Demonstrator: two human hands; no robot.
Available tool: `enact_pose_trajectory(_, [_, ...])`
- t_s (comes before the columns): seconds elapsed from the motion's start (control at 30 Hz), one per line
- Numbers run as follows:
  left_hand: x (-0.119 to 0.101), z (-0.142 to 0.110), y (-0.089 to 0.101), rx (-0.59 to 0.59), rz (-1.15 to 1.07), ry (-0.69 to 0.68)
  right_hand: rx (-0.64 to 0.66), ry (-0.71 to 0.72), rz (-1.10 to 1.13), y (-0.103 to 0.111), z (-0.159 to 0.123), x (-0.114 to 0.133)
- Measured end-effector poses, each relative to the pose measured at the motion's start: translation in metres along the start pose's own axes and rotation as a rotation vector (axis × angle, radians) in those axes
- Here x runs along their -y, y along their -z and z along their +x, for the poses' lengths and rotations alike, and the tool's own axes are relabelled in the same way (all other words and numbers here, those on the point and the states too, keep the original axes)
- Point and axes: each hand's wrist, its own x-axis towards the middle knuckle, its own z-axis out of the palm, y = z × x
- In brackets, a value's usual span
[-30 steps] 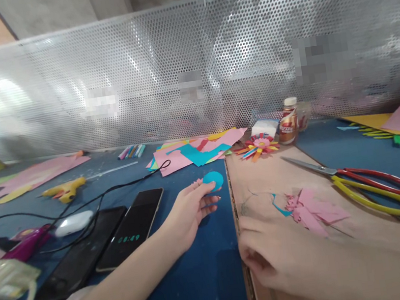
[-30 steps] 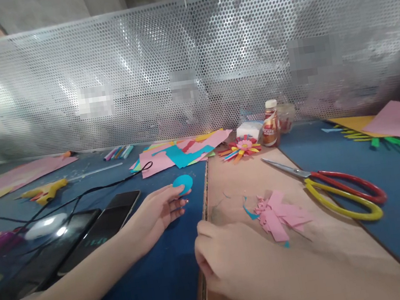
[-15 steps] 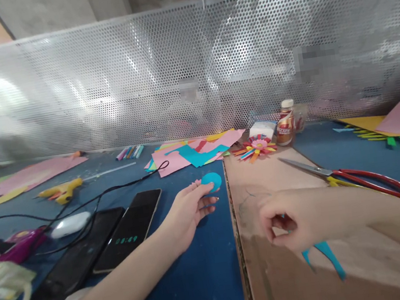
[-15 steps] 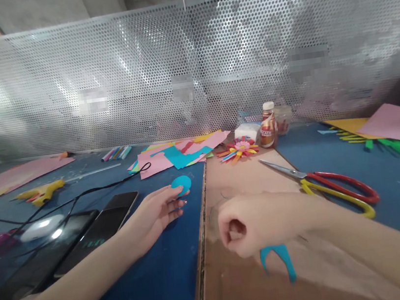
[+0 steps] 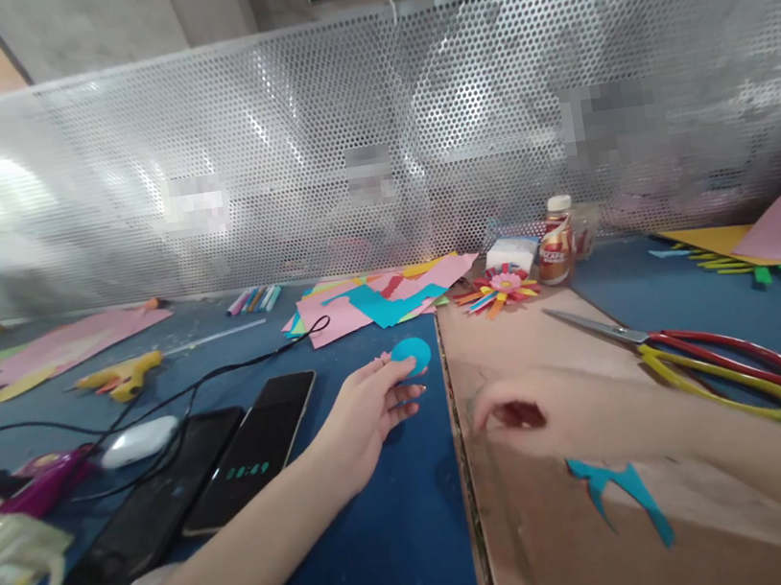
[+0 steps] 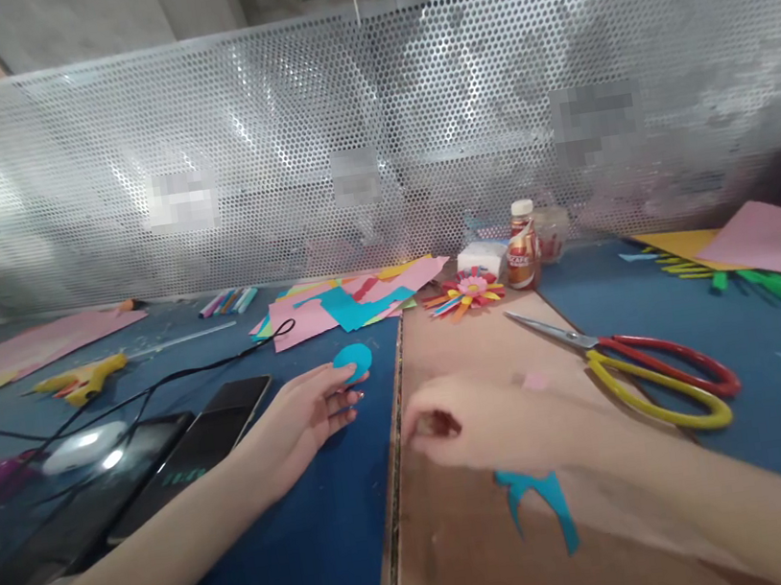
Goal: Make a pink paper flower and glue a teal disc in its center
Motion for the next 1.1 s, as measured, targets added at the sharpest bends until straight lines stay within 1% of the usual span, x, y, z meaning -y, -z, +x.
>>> enact_pose_trajectory(0.03, [0.000, 0.000, 0.000, 0.000, 0.000, 0.000, -0.048, 0.060, -0.032, -0.008, 0.001, 0.005])
enact_pose_trajectory(0.1, [0.000, 0.000, -0.001, 0.000, -0.002, -0.001, -0.089, 0.171, -0.073, -0.023, 0.004, 0.013])
enact_pose_trajectory(0.17, [0.000, -0.001, -0.001, 0.000, -0.002, -0.003, -0.096, 0.211, -0.116, -0.033, 0.007, 0.019])
enact_pose_trajectory(0.27, [-0.001, 0.000, -0.002, -0.006, 0.004, 0.000, -0.084, 0.160, -0.119, -0.037, 0.011, 0.023])
enact_pose_trajectory(0.43, [-0.001, -0.001, -0.001, 0.005, 0.029, -0.002, -0.067, 0.048, 0.010, -0.034, 0.015, 0.024])
enact_pose_trajectory(0.6, [0.000, -0.002, -0.001, 0.003, 0.021, 0.005, -0.119, 0.087, -0.012, -0.043, 0.016, 0.021])
enact_pose_trajectory(0.7, [0.000, -0.002, -0.002, 0.007, 0.016, 0.008, -0.139, 0.067, -0.005, -0.047, 0.016, 0.019])
enact_pose_trajectory(0.87, [0.000, -0.001, -0.001, 0.008, 0.019, 0.012, -0.125, 0.015, 0.028, -0.045, 0.015, 0.019])
enact_pose_trajectory(1.0, [0.001, 0.000, 0.000, 0.020, 0.016, 0.009, -0.081, -0.049, 0.051, -0.041, 0.015, 0.023])
enact_pose_trajectory(1.1, [0.001, 0.002, 0.000, 0.014, 0.009, 0.005, -0.082, -0.024, 0.039, -0.041, 0.015, 0.024])
